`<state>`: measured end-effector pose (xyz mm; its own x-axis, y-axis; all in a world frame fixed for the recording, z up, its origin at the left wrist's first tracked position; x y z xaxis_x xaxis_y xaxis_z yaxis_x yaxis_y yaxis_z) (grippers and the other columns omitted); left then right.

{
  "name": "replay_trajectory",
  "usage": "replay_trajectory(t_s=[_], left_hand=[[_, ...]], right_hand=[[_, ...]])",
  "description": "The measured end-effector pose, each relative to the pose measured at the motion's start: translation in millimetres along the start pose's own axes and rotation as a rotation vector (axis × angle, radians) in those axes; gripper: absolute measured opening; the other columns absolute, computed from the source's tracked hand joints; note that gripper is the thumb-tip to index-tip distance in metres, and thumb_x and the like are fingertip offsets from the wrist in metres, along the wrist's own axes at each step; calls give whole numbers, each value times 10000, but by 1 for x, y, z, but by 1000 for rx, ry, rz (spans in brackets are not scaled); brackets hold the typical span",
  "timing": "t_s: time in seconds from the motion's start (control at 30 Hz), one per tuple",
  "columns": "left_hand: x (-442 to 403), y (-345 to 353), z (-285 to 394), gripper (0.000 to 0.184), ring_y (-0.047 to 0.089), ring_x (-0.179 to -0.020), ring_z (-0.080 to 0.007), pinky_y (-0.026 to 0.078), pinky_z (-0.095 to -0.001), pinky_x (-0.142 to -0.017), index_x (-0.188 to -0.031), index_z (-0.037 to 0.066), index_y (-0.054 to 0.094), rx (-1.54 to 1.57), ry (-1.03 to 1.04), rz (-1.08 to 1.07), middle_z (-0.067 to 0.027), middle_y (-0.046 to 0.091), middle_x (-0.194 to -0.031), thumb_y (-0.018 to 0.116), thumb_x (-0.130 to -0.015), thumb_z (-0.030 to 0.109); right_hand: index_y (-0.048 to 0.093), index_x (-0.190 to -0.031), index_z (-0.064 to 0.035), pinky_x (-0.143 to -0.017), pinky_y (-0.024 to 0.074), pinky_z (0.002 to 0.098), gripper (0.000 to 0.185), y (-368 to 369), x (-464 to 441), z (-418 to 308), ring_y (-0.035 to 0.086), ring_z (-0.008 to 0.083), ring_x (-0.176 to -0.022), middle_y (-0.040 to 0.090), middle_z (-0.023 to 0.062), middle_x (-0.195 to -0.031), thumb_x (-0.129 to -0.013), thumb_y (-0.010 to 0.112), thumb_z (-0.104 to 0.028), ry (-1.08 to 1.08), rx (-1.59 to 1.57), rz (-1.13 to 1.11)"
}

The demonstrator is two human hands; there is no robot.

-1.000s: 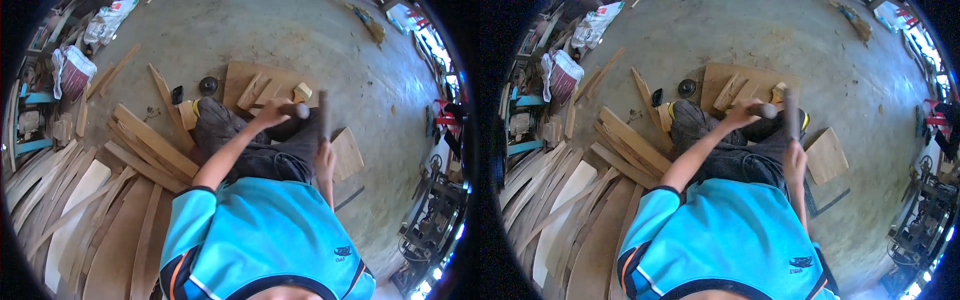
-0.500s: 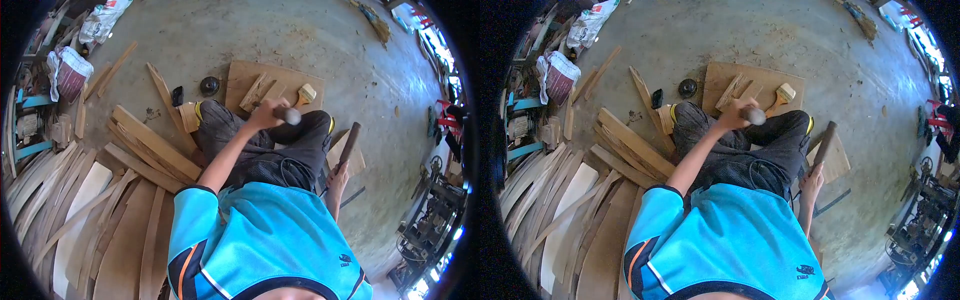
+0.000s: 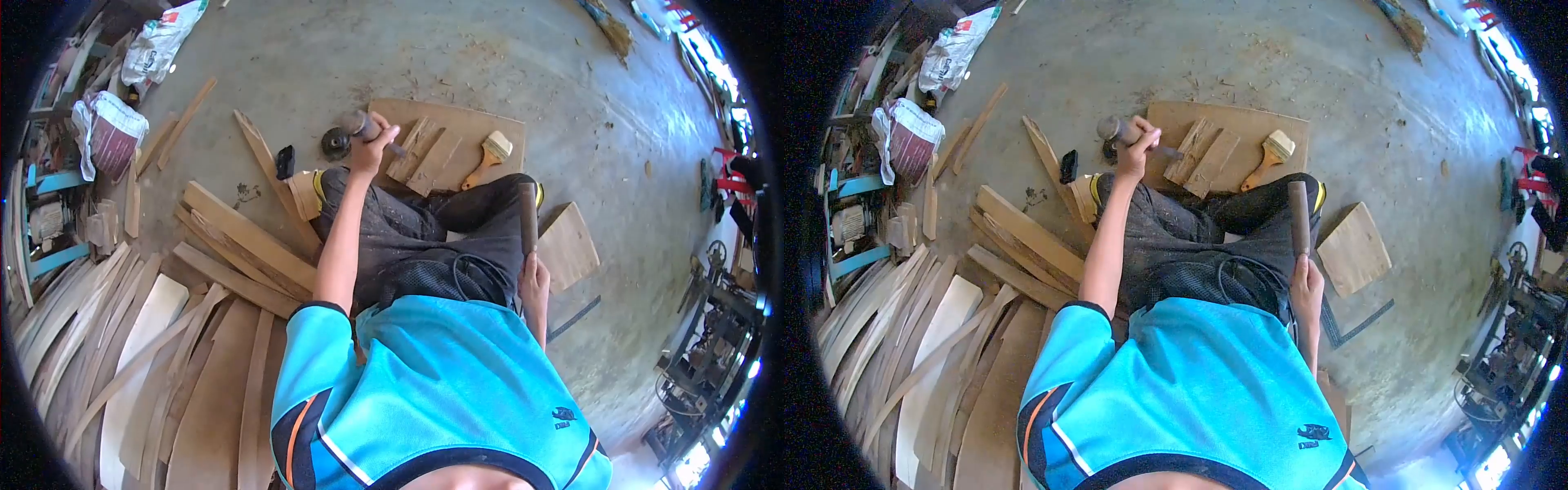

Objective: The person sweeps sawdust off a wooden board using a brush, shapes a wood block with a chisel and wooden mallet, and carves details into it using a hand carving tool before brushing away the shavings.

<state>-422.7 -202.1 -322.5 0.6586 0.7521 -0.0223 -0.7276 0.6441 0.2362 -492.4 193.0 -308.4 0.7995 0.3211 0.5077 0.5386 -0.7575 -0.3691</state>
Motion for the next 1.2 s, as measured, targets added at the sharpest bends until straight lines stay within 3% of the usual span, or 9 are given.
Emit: replay_trajectory(t_s=[0.03,0.33,0.4,0.53,0.6,0.73,1.0,1.13,1.2], left_hand=[[-8,5,4,178,433,-502,-63,334,-206,-480,-600,71,471,0,54,11,32,456,-551,639,-653,47],[-36,59,1,175,449,-527,-72,360,-228,-506,-603,75,473,-83,28,-133,33,464,-562,644,-640,64],[-37,66,-1,166,454,-530,-78,361,-229,-509,-609,77,473,-107,39,-174,24,464,-564,633,-651,80],[-38,75,1,169,457,-534,-79,365,-233,-510,-603,74,469,-207,18,-216,24,470,-564,633,-645,80],[-39,76,3,170,459,-535,-79,365,-234,-511,-600,73,467,-245,15,-235,24,470,-566,632,-641,79],[-40,74,2,170,458,-544,-80,365,-236,-521,-596,74,463,-303,30,-279,25,467,-569,628,-632,86],[-37,76,-1,161,448,-577,-84,364,-249,-556,-610,84,459,-288,-67,-342,29,448,-577,614,-637,118],[-39,68,-5,156,448,-593,-85,364,-254,-569,-613,89,458,-224,-106,-301,28,449,-585,612,-632,111],[-42,67,-11,154,448,-595,-85,365,-256,-573,-611,90,461,-197,-99,-290,27,452,-589,612,-630,109]], right_hand=[[427,-649,-43,-441,280,217,366,0,0,-2,344,66,-498,367,-25,-545,-880,371,-321,3,-3,2],[430,-653,-10,-459,295,243,362,-12,-2,0,350,90,-514,376,-5,-552,-879,387,-290,-10,14,57],[434,-655,-74,-377,258,197,366,-15,-4,-2,329,46,-434,361,-47,-512,-868,376,-366,-165,39,88],[435,-655,-67,-389,265,199,367,-14,-1,-2,335,49,-445,364,-42,-516,-869,377,-360,-117,8,76],[428,-653,-1,-463,293,257,377,-14,-2,1,337,100,-521,372,4,-550,-877,390,-303,-72,32,89],[425,-657,9,-470,300,269,379,-12,-4,0,340,107,-533,377,13,-550,-878,386,-297,-81,78,66],[420,-699,37,-491,327,324,342,-10,-3,-14,346,167,-517,365,141,-552,-858,418,-266,-167,148,75],[437,-702,44,-493,340,345,342,4,-12,-45,389,208,-501,407,169,-560,-853,426,-263,-230,220,51],[455,-739,48,-496,355,365,318,25,-24,-84,443,252,-505,439,202,-583,-845,440,-251,-364,231,-48]])
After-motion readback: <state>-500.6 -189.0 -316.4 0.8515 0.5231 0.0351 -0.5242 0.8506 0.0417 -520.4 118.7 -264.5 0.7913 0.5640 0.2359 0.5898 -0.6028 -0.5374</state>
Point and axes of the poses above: each hand's wrist, its own x-axis away from the middle knuckle, its own y-axis out of the palm, z = x × y, the point moved 9 cm from there along -x, towards the middle knuckle
